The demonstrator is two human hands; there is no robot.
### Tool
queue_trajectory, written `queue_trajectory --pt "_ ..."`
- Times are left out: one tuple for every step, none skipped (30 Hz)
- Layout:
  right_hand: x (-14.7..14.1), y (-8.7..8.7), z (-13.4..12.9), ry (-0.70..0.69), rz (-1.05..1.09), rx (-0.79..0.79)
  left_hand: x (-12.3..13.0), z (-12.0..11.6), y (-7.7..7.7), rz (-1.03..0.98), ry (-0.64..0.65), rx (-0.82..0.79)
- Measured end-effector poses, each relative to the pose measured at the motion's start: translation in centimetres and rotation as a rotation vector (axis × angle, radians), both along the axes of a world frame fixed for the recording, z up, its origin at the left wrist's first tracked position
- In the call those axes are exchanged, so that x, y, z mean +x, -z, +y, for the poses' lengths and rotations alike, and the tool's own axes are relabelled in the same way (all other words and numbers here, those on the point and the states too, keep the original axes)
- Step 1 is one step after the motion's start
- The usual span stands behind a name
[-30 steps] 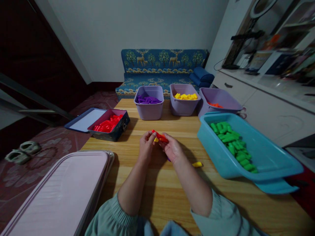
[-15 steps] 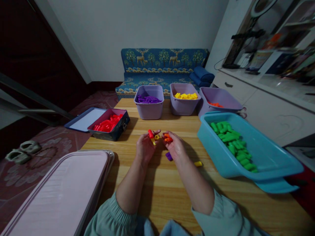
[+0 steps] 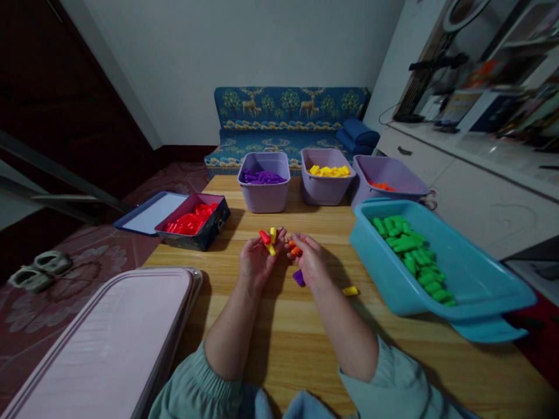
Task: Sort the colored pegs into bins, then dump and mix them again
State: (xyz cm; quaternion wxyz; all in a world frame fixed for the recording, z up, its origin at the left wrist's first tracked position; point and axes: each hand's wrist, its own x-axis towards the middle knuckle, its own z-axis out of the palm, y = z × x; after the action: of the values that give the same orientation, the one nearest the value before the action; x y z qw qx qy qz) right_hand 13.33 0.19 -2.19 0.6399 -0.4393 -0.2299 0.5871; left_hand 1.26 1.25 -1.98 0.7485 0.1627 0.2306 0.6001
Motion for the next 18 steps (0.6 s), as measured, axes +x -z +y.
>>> queue_trajectory --pt "0.0 0.0 0.1 0.013 0.023 -0.001 0.1 0.1 0.2 0.067 -0.024 0.012" --pt "0.1 0.0 0.2 0.029 0.054 -0.003 0.1 0.3 0.5 0.144 -0.054 0.026" --pt "0.2 0.1 0.3 0.043 0.089 -0.01 0.2 0.4 0.9 0.228 -0.091 0.044" --pt "0.3 0.1 0.4 0.055 0.127 -0.021 0.3 0.5 1.2 0.322 -0.132 0.07" --pt "0.4 0.2 0.6 0.067 0.164 -0.036 0.4 0.7 1.5 0.427 -0.169 0.103" --pt "0.5 0.3 0.8 0.078 0.197 -0.054 0.5 0.7 1.8 0.542 -0.201 0.142" --pt "0.7 0.3 0.9 0.086 0.225 -0.071 0.5 0.8 2.0 0.657 -0.23 0.181" --pt "0.8 0.4 1.1 0.09 0.251 -0.083 0.5 0.8 2.1 0.764 -0.255 0.216" --pt "0.9 0.5 1.3 0.09 0.271 -0.09 0.6 0.7 2.2 0.855 -0.274 0.243" --pt "1.0 0.5 1.4 0.09 0.287 -0.092 0.6 0.7 2.2 0.929 -0.289 0.264" --pt "1.1 0.4 1.4 0.091 0.3 -0.09 0.6 0.7 2.3 0.985 -0.303 0.283" --pt "1.3 0.2 1.4 0.095 0.31 -0.088 0.6 0.6 2.4 1.029 -0.311 0.3" --pt "1.4 0.0 1.4 0.099 0.317 -0.084 0.6 0.6 2.5 1.061 -0.31 0.317" --pt "1.6 -0.4 1.3 0.104 0.32 -0.078 0.5 0.7 2.6 1.08 -0.302 0.335" --pt "1.9 -0.9 1.2 0.109 0.32 -0.069 0.5 0.7 2.8 1.086 -0.291 0.352" --pt "2.3 -1.4 1.1 0.117 0.317 -0.054 0.5 0.7 3.0 1.084 -0.281 0.37" --pt "2.8 -2.0 1.2 0.127 0.312 -0.035 0.4 0.8 3.1 1.08 -0.275 0.393" --pt "3.4 -2.7 1.3 0.143 0.302 -0.013 0.4 0.8 3.2 1.081 -0.275 0.417"
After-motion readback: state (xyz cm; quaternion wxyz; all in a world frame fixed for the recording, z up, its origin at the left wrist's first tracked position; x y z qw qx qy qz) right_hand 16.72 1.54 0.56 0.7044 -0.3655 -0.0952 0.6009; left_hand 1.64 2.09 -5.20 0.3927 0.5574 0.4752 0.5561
